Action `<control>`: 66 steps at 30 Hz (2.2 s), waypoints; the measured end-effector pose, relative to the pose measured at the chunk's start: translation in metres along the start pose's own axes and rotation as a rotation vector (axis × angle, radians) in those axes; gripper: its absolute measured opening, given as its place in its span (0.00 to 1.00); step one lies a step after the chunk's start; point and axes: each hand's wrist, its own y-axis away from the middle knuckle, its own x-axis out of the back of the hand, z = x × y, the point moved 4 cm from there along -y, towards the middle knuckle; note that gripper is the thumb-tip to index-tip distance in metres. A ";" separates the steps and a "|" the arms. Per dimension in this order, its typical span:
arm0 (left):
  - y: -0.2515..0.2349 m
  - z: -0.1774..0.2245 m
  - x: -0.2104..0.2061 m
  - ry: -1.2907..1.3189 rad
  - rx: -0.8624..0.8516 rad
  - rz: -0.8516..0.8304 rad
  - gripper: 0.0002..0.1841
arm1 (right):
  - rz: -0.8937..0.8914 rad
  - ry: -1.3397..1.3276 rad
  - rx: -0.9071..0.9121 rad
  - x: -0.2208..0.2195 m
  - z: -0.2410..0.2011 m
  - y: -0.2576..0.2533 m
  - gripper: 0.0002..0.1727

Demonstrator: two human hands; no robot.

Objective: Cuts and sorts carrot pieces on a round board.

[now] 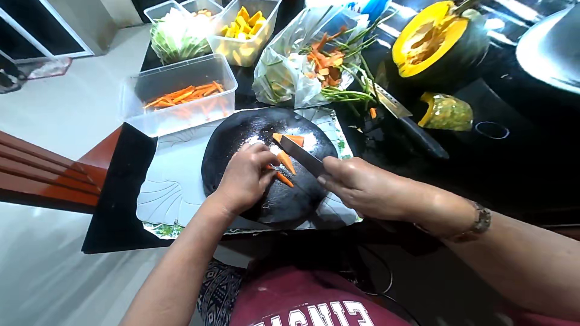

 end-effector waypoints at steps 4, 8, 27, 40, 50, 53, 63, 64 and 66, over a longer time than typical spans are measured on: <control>-0.002 -0.004 -0.007 0.006 -0.039 -0.048 0.03 | 0.047 0.109 0.021 -0.002 0.003 0.003 0.12; -0.003 -0.002 -0.004 0.013 -0.045 -0.109 0.03 | 0.027 0.234 -0.010 -0.006 0.004 0.000 0.10; -0.119 0.042 -0.027 -0.074 -0.129 0.251 0.11 | -0.076 0.375 -0.209 -0.020 -0.013 -0.013 0.05; -0.112 0.017 -0.044 0.063 -0.242 0.251 0.11 | -0.159 0.362 -0.227 -0.017 -0.018 -0.019 0.07; -0.044 -0.002 0.036 0.314 0.148 0.322 0.14 | 0.057 0.376 0.056 0.002 0.011 0.009 0.05; -0.036 -0.004 0.032 0.356 0.197 0.244 0.12 | 0.259 0.567 0.276 0.007 0.017 0.011 0.05; -0.047 0.009 -0.005 -0.206 -0.066 -0.301 0.08 | 0.560 0.605 0.344 0.031 0.046 0.033 0.07; -0.048 0.008 -0.008 -0.236 -0.083 -0.311 0.08 | 0.571 0.590 0.349 0.030 0.047 0.034 0.07; -0.050 0.007 -0.012 -0.265 -0.089 -0.328 0.06 | 0.576 0.558 0.359 0.027 0.050 0.033 0.08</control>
